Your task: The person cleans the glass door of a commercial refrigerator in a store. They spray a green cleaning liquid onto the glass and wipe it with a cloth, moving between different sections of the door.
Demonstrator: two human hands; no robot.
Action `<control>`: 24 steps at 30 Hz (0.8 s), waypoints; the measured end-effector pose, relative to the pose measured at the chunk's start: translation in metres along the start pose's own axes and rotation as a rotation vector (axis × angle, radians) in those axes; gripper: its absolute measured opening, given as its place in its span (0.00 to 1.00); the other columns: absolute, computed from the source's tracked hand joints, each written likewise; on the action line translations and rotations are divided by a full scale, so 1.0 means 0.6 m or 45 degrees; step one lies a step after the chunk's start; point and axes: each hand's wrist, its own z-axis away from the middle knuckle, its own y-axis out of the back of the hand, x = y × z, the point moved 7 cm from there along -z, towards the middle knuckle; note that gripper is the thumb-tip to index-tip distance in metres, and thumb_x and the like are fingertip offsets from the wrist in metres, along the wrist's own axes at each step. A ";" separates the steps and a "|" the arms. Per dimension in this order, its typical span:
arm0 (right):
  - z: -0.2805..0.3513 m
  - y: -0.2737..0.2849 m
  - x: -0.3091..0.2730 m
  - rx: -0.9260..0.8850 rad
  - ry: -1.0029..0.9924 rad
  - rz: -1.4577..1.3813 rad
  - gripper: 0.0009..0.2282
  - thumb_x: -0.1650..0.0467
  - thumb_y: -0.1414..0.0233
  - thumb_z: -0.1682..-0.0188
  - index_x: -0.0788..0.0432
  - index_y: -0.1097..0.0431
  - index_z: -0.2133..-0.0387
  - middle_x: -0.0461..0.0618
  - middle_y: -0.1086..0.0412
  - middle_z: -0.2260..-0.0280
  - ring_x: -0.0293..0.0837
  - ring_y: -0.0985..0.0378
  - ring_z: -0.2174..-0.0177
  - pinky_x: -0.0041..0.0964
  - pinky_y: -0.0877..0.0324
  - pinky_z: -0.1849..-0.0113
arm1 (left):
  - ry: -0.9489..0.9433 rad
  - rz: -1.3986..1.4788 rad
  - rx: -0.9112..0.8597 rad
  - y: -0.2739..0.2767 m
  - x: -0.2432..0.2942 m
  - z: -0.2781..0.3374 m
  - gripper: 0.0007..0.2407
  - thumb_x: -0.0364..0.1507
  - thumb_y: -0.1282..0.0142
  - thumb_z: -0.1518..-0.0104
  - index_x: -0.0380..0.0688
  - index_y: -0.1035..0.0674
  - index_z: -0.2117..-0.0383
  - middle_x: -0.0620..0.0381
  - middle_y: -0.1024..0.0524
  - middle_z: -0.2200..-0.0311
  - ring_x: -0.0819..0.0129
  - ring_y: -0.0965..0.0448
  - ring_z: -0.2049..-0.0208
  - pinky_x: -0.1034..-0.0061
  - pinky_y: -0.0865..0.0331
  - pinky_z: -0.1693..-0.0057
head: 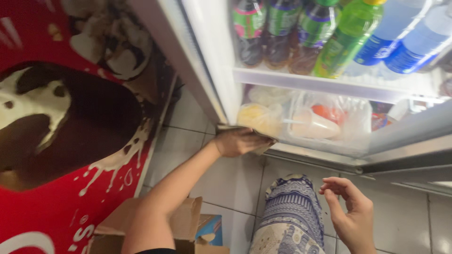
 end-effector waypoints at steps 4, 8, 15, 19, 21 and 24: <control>0.024 0.029 0.037 0.050 0.000 0.027 0.09 0.80 0.47 0.52 0.67 0.27 0.59 0.50 0.24 0.68 0.39 0.21 0.64 0.32 0.28 0.56 | -0.308 -0.106 -0.259 -0.127 0.095 0.005 0.22 0.34 0.53 0.41 0.46 0.26 0.39 0.66 0.37 0.31 0.72 0.43 0.29 0.64 0.59 0.25; 0.040 0.055 0.072 0.115 -0.037 0.047 0.09 0.79 0.47 0.53 0.66 0.26 0.59 0.50 0.24 0.70 0.39 0.20 0.65 0.32 0.27 0.57 | -0.318 -0.041 -0.135 -0.064 0.079 -0.055 0.21 0.32 0.51 0.43 0.45 0.24 0.42 0.65 0.40 0.29 0.68 0.45 0.28 0.61 0.62 0.24; 0.057 0.052 0.114 0.110 -0.184 0.055 0.08 0.78 0.46 0.55 0.65 0.24 0.62 0.50 0.22 0.71 0.39 0.19 0.67 0.33 0.25 0.59 | 0.359 -0.260 0.626 0.275 -0.072 -0.218 0.18 0.24 0.46 0.37 0.48 0.19 0.40 0.54 0.33 0.34 0.57 0.41 0.29 0.41 0.69 0.25; 0.056 0.042 0.108 0.077 -0.163 0.044 0.08 0.77 0.46 0.54 0.64 0.24 0.62 0.49 0.21 0.72 0.38 0.18 0.68 0.32 0.26 0.60 | 0.601 -0.156 0.704 0.295 -0.093 -0.271 0.17 0.24 0.47 0.37 0.46 0.18 0.42 0.53 0.30 0.37 0.44 0.36 0.35 0.35 0.62 0.29; 0.056 0.041 0.104 0.061 -0.158 0.050 0.08 0.76 0.45 0.55 0.64 0.24 0.63 0.48 0.21 0.73 0.38 0.19 0.69 0.32 0.26 0.61 | 0.538 -0.072 0.623 0.241 -0.054 -0.296 0.17 0.26 0.47 0.36 0.51 0.18 0.41 0.59 0.30 0.36 0.51 0.34 0.36 0.45 0.60 0.28; 0.057 0.051 0.106 0.063 -0.187 0.039 0.07 0.76 0.45 0.55 0.63 0.24 0.63 0.48 0.21 0.72 0.38 0.20 0.69 0.32 0.26 0.62 | 0.334 -0.154 0.453 0.136 0.043 -0.297 0.17 0.33 0.48 0.35 0.58 0.19 0.40 0.71 0.31 0.34 0.66 0.38 0.33 0.58 0.61 0.24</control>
